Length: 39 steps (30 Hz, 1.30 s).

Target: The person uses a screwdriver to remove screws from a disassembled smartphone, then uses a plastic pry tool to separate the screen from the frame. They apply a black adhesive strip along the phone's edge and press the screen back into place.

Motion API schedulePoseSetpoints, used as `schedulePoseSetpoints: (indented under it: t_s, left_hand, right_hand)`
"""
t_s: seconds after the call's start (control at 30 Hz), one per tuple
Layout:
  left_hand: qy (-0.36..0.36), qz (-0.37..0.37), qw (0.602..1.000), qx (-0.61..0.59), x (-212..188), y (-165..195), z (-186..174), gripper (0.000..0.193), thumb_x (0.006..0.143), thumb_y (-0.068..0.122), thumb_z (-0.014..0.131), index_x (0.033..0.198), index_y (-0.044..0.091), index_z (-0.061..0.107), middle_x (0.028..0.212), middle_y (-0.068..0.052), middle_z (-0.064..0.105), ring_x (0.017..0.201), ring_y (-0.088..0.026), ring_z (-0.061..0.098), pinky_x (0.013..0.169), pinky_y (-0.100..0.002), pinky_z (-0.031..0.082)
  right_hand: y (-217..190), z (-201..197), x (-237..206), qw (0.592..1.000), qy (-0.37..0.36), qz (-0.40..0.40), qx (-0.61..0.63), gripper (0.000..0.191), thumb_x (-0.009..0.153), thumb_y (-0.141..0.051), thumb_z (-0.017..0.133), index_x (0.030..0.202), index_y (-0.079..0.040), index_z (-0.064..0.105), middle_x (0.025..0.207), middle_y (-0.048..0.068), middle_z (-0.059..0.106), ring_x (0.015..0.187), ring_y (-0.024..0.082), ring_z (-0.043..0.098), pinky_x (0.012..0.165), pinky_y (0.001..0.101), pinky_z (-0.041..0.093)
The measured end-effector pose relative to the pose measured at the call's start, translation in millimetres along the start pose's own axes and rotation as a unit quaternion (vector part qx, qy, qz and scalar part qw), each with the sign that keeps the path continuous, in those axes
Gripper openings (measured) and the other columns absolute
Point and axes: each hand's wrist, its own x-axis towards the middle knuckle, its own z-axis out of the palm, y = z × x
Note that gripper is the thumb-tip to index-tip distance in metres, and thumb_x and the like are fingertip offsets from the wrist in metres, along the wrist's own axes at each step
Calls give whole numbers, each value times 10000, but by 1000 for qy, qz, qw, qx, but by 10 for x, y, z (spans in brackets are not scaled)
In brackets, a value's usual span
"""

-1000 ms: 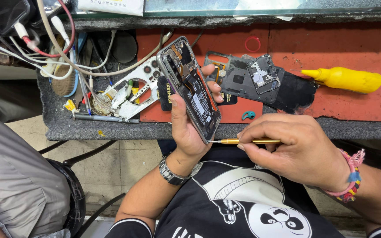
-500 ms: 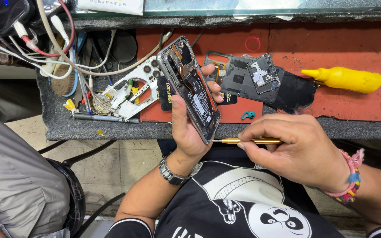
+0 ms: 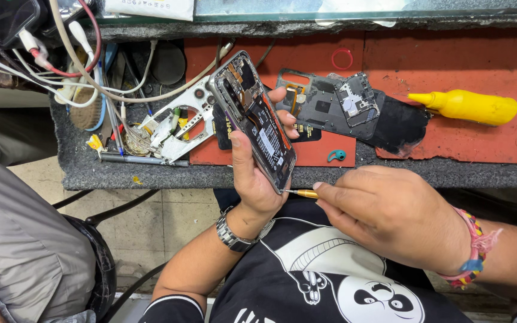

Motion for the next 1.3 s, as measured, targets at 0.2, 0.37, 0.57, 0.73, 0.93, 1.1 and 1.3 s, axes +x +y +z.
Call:
schedulePoseSetpoints:
  t_s: [0.2,0.37,0.57,0.73,0.93,1.1,1.3]
  left_hand:
    - [-7,-15,1000,-22,3,8,-11,651,1141,542,436,1498,-2,439,1422,-157,540,1085,-164,570,990,-313,485]
    - [-17,-27,999,-41,-3,22,-26,664,1147,555,427,1497,-10,450,1405,-148,553,1067,-160,576,982,-304,486]
    - [-19,-34,998,-42,10,26,-30,673,1134,547,445,1525,-2,448,1395,-153,562,1077,-163,579,984,-310,489]
    - [-25,-41,998,-49,18,33,-24,680,1142,552,449,1508,-21,439,1385,-161,565,1080,-168,576,997,-312,487]
    - [-24,-41,998,-49,10,16,-24,686,1120,548,452,1524,-6,442,1360,-147,573,1075,-169,578,995,-314,488]
    - [-25,-48,996,-70,23,32,-42,681,1155,548,432,1500,-38,458,1348,-164,581,1071,-169,586,998,-316,492]
    - [1,-46,998,-51,44,25,-22,676,1096,538,435,1522,14,439,1460,-149,566,1116,-172,590,1003,-340,500]
  right_hand:
    - [81,-56,27,995,-17,-92,-15,296,783,-90,737,1059,17,723,879,75,653,713,230,636,603,358,533]
    - [115,-112,89,984,-54,-163,-55,281,796,-119,729,1040,22,731,812,49,597,674,205,589,576,355,501]
    - [175,-137,157,949,-9,-286,-136,216,864,-94,744,1015,56,710,915,60,623,735,182,581,618,338,501]
    - [163,-109,94,975,-53,-192,-94,308,825,-195,737,1048,18,730,830,55,616,733,229,633,615,363,535]
    - [92,-32,63,991,-118,-18,-67,241,864,-248,745,1006,-54,721,729,39,635,701,232,667,606,385,541]
    - [64,-64,133,989,-88,-91,-72,293,839,-181,700,1042,31,697,729,63,606,662,242,641,563,381,520]
    - [51,-117,150,975,-123,-148,-109,449,758,-152,626,1136,86,665,773,72,580,684,236,623,600,365,531]
